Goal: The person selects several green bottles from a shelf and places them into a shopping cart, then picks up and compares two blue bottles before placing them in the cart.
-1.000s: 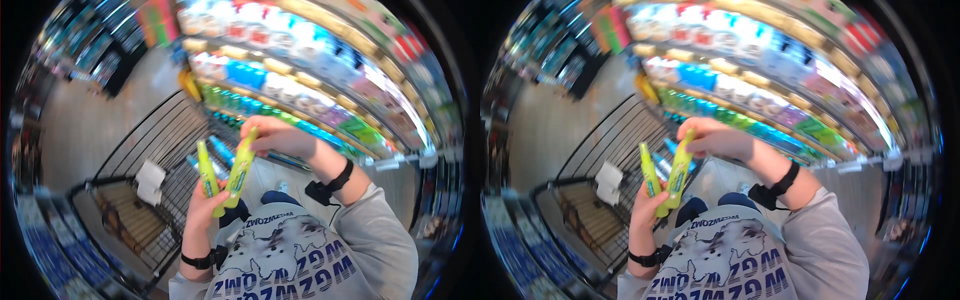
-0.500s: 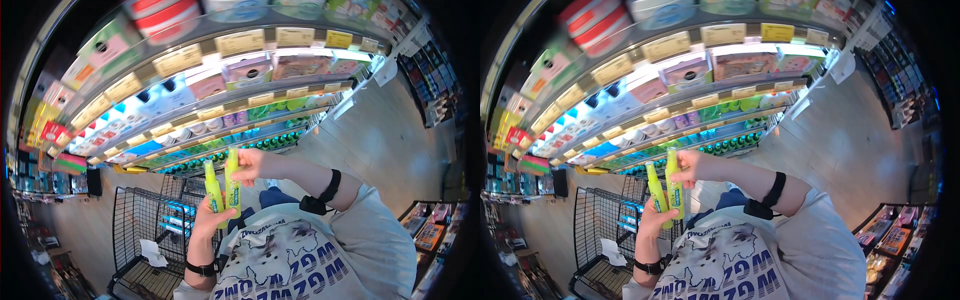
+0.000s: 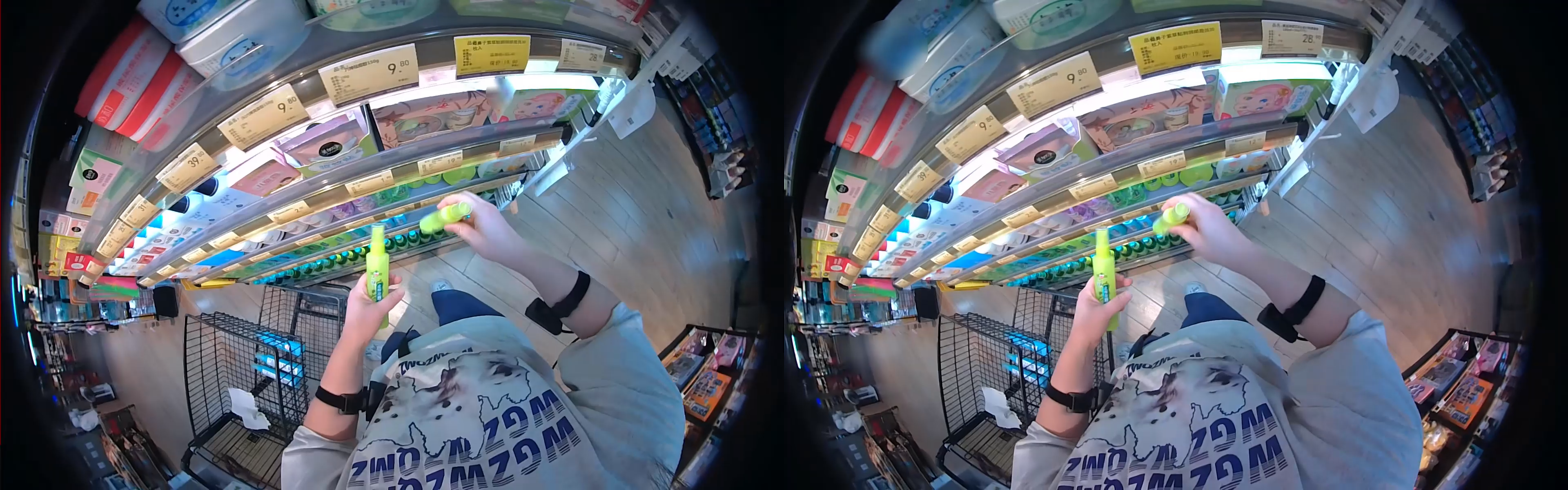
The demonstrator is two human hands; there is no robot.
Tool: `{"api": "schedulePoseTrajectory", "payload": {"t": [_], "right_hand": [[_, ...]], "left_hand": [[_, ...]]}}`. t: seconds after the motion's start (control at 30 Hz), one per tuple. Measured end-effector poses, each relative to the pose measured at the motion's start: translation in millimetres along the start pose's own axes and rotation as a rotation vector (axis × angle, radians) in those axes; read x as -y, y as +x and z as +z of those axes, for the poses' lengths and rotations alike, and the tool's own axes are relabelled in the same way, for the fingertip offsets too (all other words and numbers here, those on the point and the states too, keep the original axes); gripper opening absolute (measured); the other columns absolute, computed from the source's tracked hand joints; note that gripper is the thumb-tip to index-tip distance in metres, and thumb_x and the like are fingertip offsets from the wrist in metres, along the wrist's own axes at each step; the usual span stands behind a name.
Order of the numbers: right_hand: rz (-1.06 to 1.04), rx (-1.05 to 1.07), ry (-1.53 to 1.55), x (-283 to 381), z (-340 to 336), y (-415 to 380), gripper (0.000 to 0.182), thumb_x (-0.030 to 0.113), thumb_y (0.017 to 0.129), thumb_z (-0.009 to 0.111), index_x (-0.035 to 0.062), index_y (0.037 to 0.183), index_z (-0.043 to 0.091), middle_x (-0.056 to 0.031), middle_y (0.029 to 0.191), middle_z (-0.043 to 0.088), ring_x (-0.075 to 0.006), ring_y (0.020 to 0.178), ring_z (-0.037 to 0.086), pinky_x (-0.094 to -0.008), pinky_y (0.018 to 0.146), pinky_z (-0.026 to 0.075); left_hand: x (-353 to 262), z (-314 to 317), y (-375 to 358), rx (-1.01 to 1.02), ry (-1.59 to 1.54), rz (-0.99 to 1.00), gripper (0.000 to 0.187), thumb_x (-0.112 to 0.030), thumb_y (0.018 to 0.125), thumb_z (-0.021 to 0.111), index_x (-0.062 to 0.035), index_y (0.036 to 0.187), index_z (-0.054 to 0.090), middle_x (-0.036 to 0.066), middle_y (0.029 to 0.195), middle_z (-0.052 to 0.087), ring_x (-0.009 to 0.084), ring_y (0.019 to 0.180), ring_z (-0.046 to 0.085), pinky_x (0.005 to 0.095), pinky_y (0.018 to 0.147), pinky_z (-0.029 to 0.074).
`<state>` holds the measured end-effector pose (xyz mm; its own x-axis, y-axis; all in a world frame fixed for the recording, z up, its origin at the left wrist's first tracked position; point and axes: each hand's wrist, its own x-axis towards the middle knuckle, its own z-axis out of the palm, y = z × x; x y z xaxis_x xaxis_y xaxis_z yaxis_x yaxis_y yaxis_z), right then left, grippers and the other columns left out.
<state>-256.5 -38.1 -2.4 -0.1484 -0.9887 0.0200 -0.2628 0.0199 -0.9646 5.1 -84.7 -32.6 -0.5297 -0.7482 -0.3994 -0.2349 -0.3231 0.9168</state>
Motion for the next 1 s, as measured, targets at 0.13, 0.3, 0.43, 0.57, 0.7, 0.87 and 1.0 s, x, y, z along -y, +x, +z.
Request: {"api": "schedulePoseTrajectory", "payload": {"t": [0.13,0.3,0.43,0.57,0.7,0.87,1.0], "right_hand": [[-0.245,-0.042,-0.196,-16,-9,22,0.029,0.000,0.080,0.062,0.0034,0.108,0.054,-0.0147,0.104,0.054,-0.0319,0.098,0.055,-0.0351,0.084,0.045],[-0.326,-0.041,-0.278,-33,-10,41,0.030,0.000,0.083,0.060,0.0042,0.112,0.054,-0.0157,0.107,0.055,-0.0333,0.101,0.055,-0.0370,0.086,0.045],[-0.317,-0.051,-0.327,-37,-8,48,0.027,0.003,0.084,0.059,0.0040,0.111,0.055,-0.0175,0.107,0.057,-0.0351,0.100,0.056,-0.0386,0.086,0.046],[-0.283,-0.055,-0.370,-43,-6,53,0.025,0.007,0.084,0.058,0.0029,0.109,0.057,-0.0190,0.103,0.059,-0.0369,0.097,0.057,-0.0404,0.083,0.047],[-0.287,-0.041,-0.424,-41,-7,56,0.024,0.008,0.084,0.059,0.0018,0.108,0.058,-0.0194,0.101,0.060,-0.0371,0.096,0.058,-0.0408,0.082,0.048],[-0.277,-0.029,-0.422,-41,-7,56,0.025,0.008,0.085,0.058,0.0008,0.108,0.057,-0.0202,0.101,0.060,-0.0377,0.096,0.057,-0.0410,0.082,0.048],[-0.263,-0.031,-0.418,-41,-5,55,0.025,0.009,0.085,0.058,0.0005,0.108,0.056,-0.0207,0.101,0.059,-0.0380,0.097,0.056,-0.0412,0.082,0.047]], "left_hand": [[11,19,19,-0.008,0.242,0.110,0.032,-0.008,0.075,0.072,-0.0023,0.103,0.059,0.005,0.098,0.065,0.0098,0.084,0.061,0.0257,0.076,0.048],[15,35,36,0.017,0.720,0.334,0.040,-0.009,0.068,0.067,-0.0101,0.108,0.059,0.009,0.113,0.061,0.0320,0.099,0.058,0.0384,0.083,0.048],[7,49,50,0.070,0.953,0.388,0.048,-0.007,0.069,0.065,-0.0149,0.115,0.056,0.008,0.132,0.048,0.0306,0.108,0.055,0.0396,0.088,0.048],[-2,65,69,0.046,1.128,0.371,0.060,-0.005,0.070,0.065,-0.0192,0.126,0.050,0.010,0.142,0.038,0.0299,0.105,0.057,0.0384,0.084,0.050],[1,77,92,-0.017,1.258,0.392,0.067,-0.006,0.070,0.067,-0.0196,0.132,0.045,0.011,0.144,0.034,0.0281,0.101,0.059,0.0365,0.079,0.053],[-11,89,110,-0.010,1.309,0.164,0.082,-0.005,0.071,0.066,-0.0212,0.142,0.030,0.013,0.149,0.024,0.0268,0.099,0.060,0.0357,0.078,0.054],[-13,94,117,-0.003,1.299,0.117,0.082,-0.005,0.072,0.064,-0.0218,0.143,0.027,0.013,0.150,0.021,0.0268,0.100,0.060,0.0359,0.079,0.054]]}}
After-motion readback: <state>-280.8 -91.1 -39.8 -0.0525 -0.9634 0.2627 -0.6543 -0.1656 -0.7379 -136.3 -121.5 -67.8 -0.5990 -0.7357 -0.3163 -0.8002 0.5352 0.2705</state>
